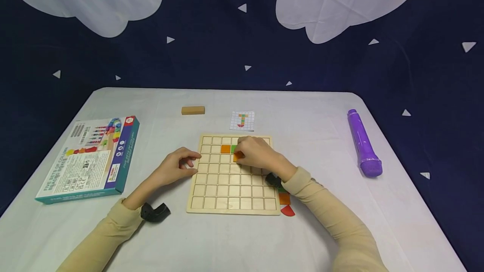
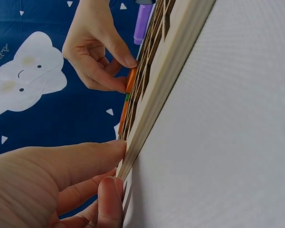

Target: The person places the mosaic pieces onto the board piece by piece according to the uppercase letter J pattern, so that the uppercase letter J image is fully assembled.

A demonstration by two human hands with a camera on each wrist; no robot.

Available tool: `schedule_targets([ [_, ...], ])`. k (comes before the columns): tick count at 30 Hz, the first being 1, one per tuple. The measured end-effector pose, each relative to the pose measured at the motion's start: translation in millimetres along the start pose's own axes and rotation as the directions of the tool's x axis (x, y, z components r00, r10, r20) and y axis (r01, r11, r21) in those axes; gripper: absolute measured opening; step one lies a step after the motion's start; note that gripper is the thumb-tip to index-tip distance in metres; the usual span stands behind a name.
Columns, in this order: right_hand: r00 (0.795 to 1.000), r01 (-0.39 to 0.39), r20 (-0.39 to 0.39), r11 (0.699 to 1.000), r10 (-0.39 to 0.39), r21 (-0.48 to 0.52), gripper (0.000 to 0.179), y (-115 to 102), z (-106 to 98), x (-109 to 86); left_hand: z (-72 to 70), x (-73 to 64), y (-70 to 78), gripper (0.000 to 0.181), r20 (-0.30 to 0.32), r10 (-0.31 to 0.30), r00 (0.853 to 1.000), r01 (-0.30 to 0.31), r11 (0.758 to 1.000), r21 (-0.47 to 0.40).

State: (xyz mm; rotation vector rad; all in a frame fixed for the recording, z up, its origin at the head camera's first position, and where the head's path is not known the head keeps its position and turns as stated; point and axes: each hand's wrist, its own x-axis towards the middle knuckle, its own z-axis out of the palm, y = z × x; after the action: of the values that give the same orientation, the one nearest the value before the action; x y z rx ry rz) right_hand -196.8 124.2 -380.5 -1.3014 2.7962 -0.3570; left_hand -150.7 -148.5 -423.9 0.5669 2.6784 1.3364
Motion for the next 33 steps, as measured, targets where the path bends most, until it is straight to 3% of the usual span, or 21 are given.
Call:
schedule_targets([
  [18,1.000,0.016,0.013,0.998,-0.015,-0.054,0.015,-7,3,3.6,-0.3,-0.6,-0.7,0.038,-0.001,0.004,1.000,-0.004,1.000,0.002],
  [33,0.998,0.017,-0.060,1.000,-0.018,-0.025,0.016,-1,-8,-14.4,0.7,-0.6,-0.7,0.038,-0.007,0.014,1.000,-0.014,1.000,0.005],
])
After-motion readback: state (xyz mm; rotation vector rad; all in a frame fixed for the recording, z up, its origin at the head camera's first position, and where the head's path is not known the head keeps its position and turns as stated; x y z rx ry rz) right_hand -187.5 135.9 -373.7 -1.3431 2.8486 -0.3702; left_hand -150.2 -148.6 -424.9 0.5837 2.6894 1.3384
